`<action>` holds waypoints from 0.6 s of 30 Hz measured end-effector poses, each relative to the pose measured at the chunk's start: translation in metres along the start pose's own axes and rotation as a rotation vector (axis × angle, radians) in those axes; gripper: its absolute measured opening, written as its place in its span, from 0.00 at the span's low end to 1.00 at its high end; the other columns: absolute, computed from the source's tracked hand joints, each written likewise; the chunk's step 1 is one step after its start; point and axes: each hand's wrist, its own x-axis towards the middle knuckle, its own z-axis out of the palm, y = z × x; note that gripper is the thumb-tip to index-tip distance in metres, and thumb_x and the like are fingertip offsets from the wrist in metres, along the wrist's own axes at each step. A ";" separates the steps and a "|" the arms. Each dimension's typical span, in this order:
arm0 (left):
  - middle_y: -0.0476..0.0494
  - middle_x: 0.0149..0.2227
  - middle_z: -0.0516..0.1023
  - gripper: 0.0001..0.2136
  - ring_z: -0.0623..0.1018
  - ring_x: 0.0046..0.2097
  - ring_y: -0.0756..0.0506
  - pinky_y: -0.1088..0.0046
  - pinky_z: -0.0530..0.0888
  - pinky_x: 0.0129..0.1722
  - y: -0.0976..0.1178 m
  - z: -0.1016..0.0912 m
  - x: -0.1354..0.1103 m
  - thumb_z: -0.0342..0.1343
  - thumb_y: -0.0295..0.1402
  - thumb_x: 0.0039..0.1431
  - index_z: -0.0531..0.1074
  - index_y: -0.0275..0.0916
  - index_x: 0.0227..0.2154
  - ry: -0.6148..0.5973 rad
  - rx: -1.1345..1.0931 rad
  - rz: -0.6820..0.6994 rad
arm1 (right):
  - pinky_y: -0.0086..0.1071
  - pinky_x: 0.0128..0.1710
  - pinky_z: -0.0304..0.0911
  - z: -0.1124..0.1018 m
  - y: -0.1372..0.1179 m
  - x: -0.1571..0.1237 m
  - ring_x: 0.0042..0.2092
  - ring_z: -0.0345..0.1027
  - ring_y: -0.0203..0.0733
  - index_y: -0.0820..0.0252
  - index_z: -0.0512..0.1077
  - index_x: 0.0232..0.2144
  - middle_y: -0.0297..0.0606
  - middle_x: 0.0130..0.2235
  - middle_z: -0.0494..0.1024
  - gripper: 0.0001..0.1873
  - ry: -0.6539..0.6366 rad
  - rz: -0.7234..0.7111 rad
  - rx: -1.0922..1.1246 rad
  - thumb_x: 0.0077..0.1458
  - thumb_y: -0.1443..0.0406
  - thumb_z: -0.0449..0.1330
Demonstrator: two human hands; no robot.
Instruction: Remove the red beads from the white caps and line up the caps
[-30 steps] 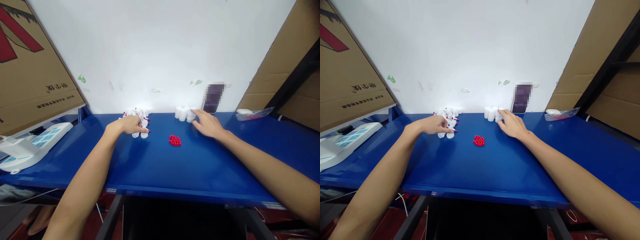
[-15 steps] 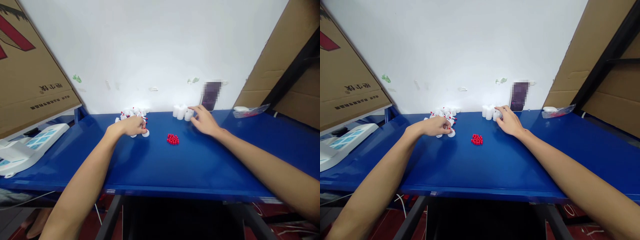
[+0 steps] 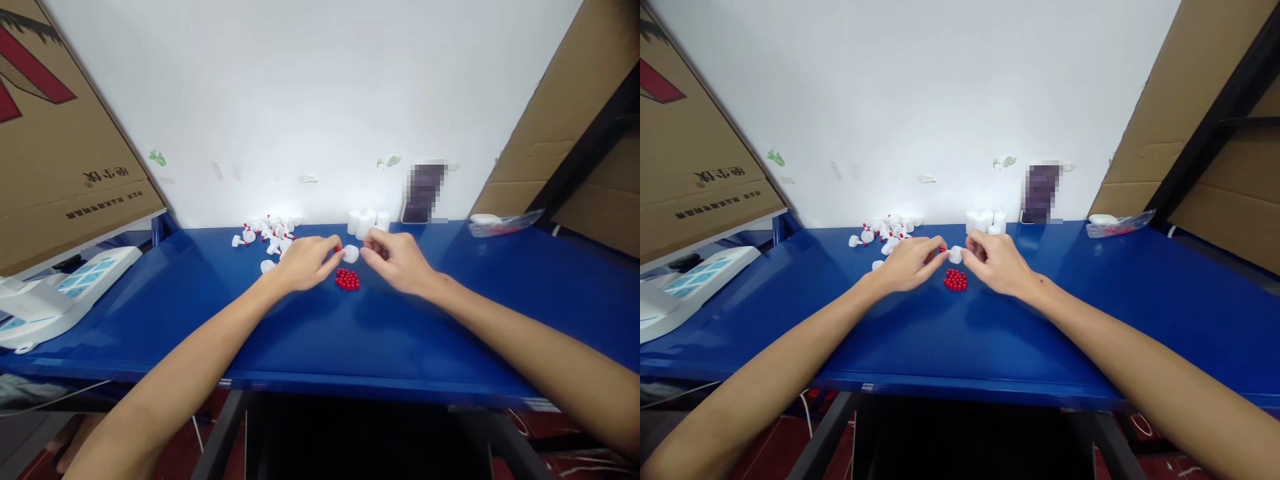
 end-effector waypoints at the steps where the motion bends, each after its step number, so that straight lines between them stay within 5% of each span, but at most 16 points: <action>1: 0.46 0.30 0.75 0.14 0.73 0.32 0.46 0.69 0.63 0.33 0.001 0.002 0.000 0.42 0.40 0.71 0.70 0.39 0.41 0.018 -0.010 0.016 | 0.30 0.26 0.52 0.001 0.000 -0.001 0.23 0.57 0.33 0.58 0.68 0.32 0.27 0.23 0.66 0.07 -0.022 0.000 0.046 0.59 0.60 0.57; 6: 0.45 0.33 0.75 0.13 0.73 0.34 0.47 0.70 0.65 0.34 0.003 0.007 -0.002 0.40 0.39 0.72 0.66 0.39 0.38 0.096 -0.124 0.051 | 0.28 0.22 0.54 0.007 0.004 -0.003 0.20 0.57 0.29 0.56 0.65 0.49 0.33 0.37 0.75 0.17 -0.146 0.026 0.218 0.61 0.56 0.58; 12: 0.44 0.34 0.74 0.15 0.71 0.34 0.47 0.70 0.65 0.35 0.004 0.011 -0.002 0.38 0.40 0.73 0.64 0.39 0.34 0.099 -0.194 0.090 | 0.29 0.19 0.46 0.011 -0.005 -0.005 0.16 0.49 0.32 0.56 0.68 0.43 0.20 0.16 0.57 0.12 -0.104 0.024 0.193 0.57 0.61 0.59; 18: 0.44 0.34 0.73 0.14 0.72 0.35 0.46 0.69 0.66 0.37 0.007 0.011 -0.001 0.38 0.38 0.72 0.63 0.39 0.34 0.044 -0.165 0.137 | 0.29 0.25 0.53 0.010 -0.012 -0.005 0.22 0.56 0.32 0.57 0.67 0.34 0.26 0.23 0.65 0.06 -0.017 -0.113 0.090 0.51 0.67 0.60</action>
